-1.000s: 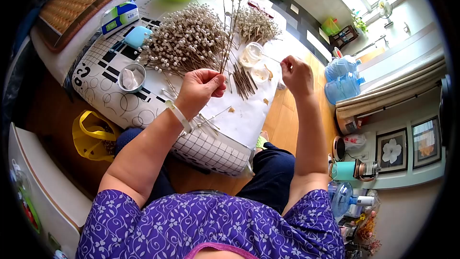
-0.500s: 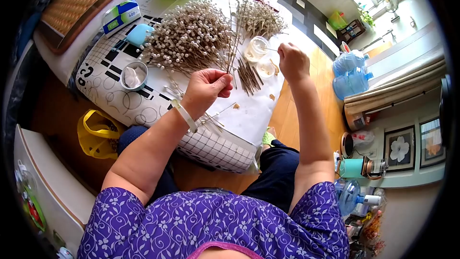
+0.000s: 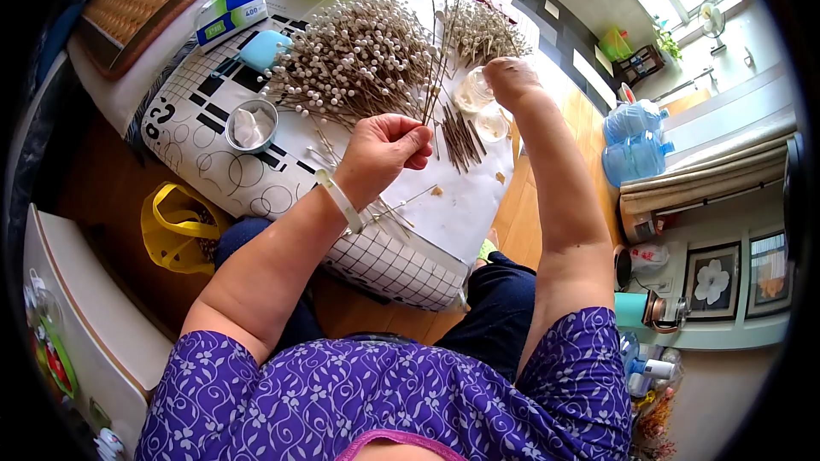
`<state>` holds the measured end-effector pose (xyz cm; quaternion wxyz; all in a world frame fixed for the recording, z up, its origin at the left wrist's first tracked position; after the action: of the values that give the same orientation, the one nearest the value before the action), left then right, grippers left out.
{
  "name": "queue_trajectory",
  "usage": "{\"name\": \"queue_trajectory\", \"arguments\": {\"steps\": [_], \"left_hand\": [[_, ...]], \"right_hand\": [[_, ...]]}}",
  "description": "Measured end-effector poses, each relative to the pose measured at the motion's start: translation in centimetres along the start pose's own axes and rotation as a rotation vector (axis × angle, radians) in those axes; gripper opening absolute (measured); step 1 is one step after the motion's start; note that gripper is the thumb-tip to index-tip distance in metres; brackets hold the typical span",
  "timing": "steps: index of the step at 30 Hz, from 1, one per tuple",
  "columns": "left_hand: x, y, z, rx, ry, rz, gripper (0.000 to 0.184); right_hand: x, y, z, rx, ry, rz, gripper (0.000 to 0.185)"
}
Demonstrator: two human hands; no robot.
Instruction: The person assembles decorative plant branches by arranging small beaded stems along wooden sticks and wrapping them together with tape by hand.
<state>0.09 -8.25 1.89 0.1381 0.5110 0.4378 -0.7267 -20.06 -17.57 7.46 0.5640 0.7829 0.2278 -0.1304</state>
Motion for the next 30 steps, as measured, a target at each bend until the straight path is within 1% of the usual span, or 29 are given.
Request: {"name": "queue_trajectory", "arguments": {"steps": [1,3,4,5,7,9,10,11,13,16,17,20,24,26,30], "left_hand": [[0.0,0.0,0.0,0.002,-0.002,0.002,0.012],[0.1,-0.1,0.0,0.013,-0.002,-0.003,0.012],[0.1,-0.1,0.1,0.014,-0.002,-0.006,0.012],[0.1,0.0,0.1,0.015,-0.013,-0.007,0.012],[0.3,-0.1,0.1,0.015,-0.017,-0.007,0.012],[0.3,-0.3,0.0,0.022,-0.018,-0.022,0.013],[0.2,-0.4,0.0,0.024,-0.017,-0.032,0.013],[0.2,-0.4,-0.1,0.02,-0.011,-0.03,0.013],[0.3,-0.8,-0.3,0.031,0.009,-0.051,0.014],[0.6,-1.2,-0.6,0.04,0.039,-0.071,0.015],[0.7,-1.4,-0.6,0.048,0.045,-0.079,0.015],[1.1,-1.4,-0.6,0.066,0.055,-0.086,0.015],[1.2,-1.4,-0.4,0.082,0.084,-0.108,0.015],[1.3,-1.3,-0.3,0.087,0.102,-0.114,0.015],[1.1,-1.2,-0.5,0.08,0.141,-0.134,0.013]], "right_hand": [[0.0,0.1,-0.5,-0.001,-0.003,-0.003,0.016],[-0.9,1.0,-2.1,-0.168,-0.079,0.065,0.017],[-1.2,1.1,-3.1,-0.211,-0.125,0.075,0.017],[-1.2,1.1,-4.2,-0.218,-0.125,0.067,0.017],[-1.3,1.3,-7.9,-0.491,-0.204,0.256,0.007],[-0.4,1.2,-11.6,-0.683,-0.153,0.432,0.006],[0.2,1.1,-13.2,-0.717,-0.147,0.574,0.006],[1.1,1.0,-14.8,-0.757,-0.095,0.699,0.006],[3.4,0.9,-17.2,-0.738,-0.138,0.966,0.005],[6.3,-2.0,-17.3,-0.756,0.015,1.438,0.005],[7.1,-2.3,-17.3,-0.676,-0.002,1.487,0.005],[8.0,-2.0,-16.6,-0.739,0.041,1.333,0.005],[7.6,-2.6,-15.8,-0.706,0.043,1.399,0.005],[7.6,-2.8,-15.7,-0.682,0.043,1.353,0.005],[7.5,-3.0,-15.3,-0.7,0.053,1.412,0.006]]}}
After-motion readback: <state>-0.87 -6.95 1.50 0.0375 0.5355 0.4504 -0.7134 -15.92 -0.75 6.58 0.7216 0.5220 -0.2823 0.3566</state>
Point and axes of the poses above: each hand's wrist, its own z-axis towards the middle knuckle, its own y-axis out of the back of the hand, x = y × z, the point moved 5 cm from there along z, towards the middle knuckle, and after that the axes turned 14 degrees about x, right-handed, at the moved point
